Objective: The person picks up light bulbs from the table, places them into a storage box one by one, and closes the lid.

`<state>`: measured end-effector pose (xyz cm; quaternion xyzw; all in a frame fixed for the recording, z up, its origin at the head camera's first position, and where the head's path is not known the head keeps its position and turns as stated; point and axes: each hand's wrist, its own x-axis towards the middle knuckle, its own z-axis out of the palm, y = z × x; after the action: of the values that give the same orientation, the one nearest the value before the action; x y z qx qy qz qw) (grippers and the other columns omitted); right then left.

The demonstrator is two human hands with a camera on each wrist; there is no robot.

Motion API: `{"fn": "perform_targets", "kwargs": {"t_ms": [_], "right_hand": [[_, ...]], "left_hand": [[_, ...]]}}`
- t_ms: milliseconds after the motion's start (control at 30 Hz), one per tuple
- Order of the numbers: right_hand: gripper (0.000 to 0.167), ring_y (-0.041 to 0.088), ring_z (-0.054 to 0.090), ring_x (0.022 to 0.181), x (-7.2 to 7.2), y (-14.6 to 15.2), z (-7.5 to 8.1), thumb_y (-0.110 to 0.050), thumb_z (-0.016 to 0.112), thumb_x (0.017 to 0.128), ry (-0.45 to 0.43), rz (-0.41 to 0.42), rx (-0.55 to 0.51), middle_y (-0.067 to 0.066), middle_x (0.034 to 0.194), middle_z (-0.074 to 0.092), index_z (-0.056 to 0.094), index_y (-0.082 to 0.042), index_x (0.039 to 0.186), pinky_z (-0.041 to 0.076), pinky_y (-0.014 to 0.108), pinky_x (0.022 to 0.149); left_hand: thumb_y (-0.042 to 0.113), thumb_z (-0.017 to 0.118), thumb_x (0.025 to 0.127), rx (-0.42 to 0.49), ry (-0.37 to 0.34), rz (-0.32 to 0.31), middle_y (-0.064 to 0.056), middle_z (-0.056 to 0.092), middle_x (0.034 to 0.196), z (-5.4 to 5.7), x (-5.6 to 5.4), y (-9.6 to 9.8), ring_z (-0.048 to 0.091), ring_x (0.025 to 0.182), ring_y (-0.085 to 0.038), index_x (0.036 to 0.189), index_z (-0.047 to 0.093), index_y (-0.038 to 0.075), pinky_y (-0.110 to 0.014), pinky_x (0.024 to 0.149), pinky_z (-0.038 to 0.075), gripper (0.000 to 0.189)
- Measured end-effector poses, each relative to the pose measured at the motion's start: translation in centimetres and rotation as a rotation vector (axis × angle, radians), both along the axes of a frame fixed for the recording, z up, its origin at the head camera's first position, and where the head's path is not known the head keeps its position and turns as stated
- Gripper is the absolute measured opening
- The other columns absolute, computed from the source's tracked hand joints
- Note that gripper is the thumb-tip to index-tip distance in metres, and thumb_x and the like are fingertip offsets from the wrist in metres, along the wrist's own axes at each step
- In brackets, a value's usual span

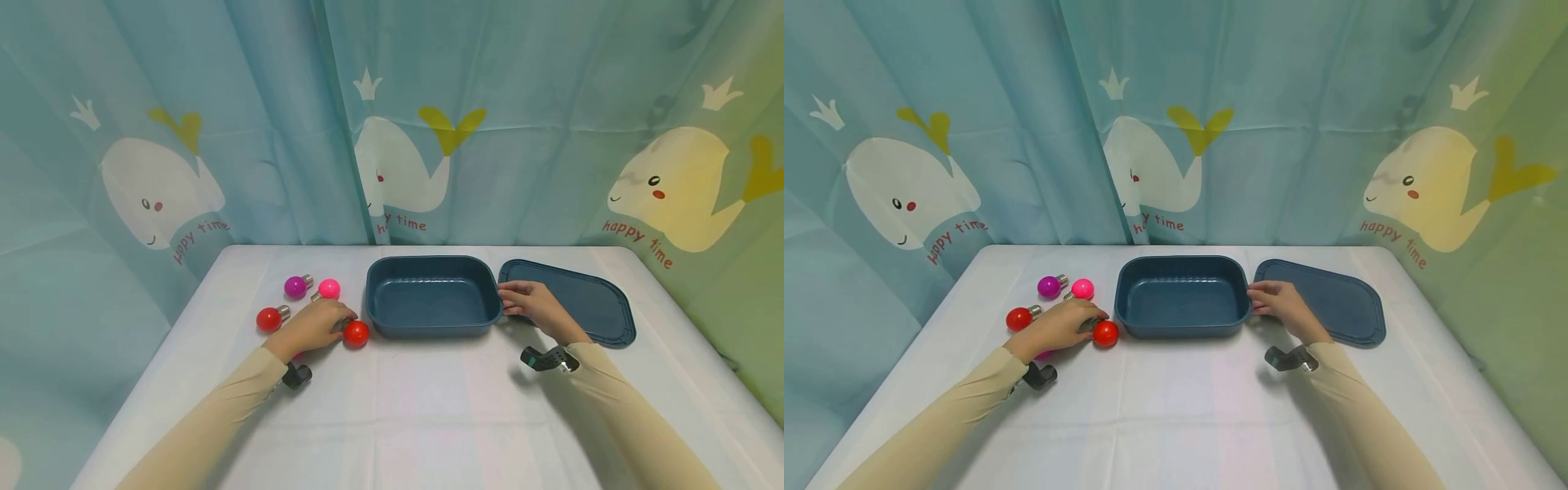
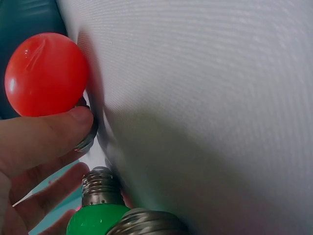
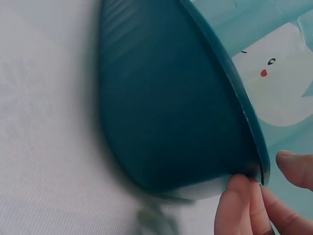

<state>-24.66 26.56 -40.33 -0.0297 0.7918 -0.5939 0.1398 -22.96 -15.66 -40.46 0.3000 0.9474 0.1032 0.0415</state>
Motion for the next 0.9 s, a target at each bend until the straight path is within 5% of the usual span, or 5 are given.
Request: {"fn": "perform_targets", "kwargs": {"t_ms": [267, 433, 533, 900], "right_hand": [[0.045, 0.000, 0.059, 0.072, -0.05, -0.09, 0.06, -0.015, 0.054, 0.095, -0.095, 0.009, -0.112, -0.013, 0.088, 0.060, 0.041, 0.010, 0.130, 0.054, 0.018, 0.071], [0.010, 0.001, 0.061, 0.071, -0.09, 0.05, -0.20, -0.011, 0.057, 0.093, -0.163, -0.020, -0.236, -0.011, 0.084, 0.065, 0.061, -0.016, 0.100, 0.055, 0.018, 0.070], [0.016, 0.001, 0.062, 0.071, -0.18, 0.09, -0.29, -0.009, 0.058, 0.092, -0.177, -0.031, -0.274, -0.012, 0.083, 0.066, 0.064, -0.024, 0.090, 0.055, 0.017, 0.069], [0.011, 0.003, 0.061, 0.071, -0.55, 0.10, -0.25, -0.010, 0.059, 0.092, -0.163, -0.046, -0.232, -0.011, 0.084, 0.063, 0.058, -0.015, 0.101, 0.054, 0.018, 0.070]], "left_hand": [[0.011, 0.076, 0.077, 0.014, 0.004, -0.001, -0.002, 0.070, 0.102, 0.04, 0.02, -0.06, 0.061, 0.098, -0.020, 0.110, 0.068, 0.011, -0.037, 0.092, 0.052, 0.034], [0.012, 0.078, 0.075, 0.023, -0.025, 0.009, -0.001, 0.071, 0.099, 0.16, 0.04, 0.06, 0.062, 0.095, -0.017, 0.108, 0.069, 0.012, -0.034, 0.090, 0.053, 0.035], [0.013, 0.079, 0.074, 0.027, -0.042, 0.018, 0.001, 0.071, 0.097, 0.19, 0.07, 0.09, 0.062, 0.092, -0.015, 0.107, 0.070, 0.013, -0.032, 0.088, 0.054, 0.034], [0.014, 0.078, 0.075, 0.063, -0.055, 0.033, 0.001, 0.071, 0.097, 0.28, 0.34, -0.05, 0.062, 0.091, -0.014, 0.106, 0.069, 0.013, -0.031, 0.086, 0.054, 0.033]]}}
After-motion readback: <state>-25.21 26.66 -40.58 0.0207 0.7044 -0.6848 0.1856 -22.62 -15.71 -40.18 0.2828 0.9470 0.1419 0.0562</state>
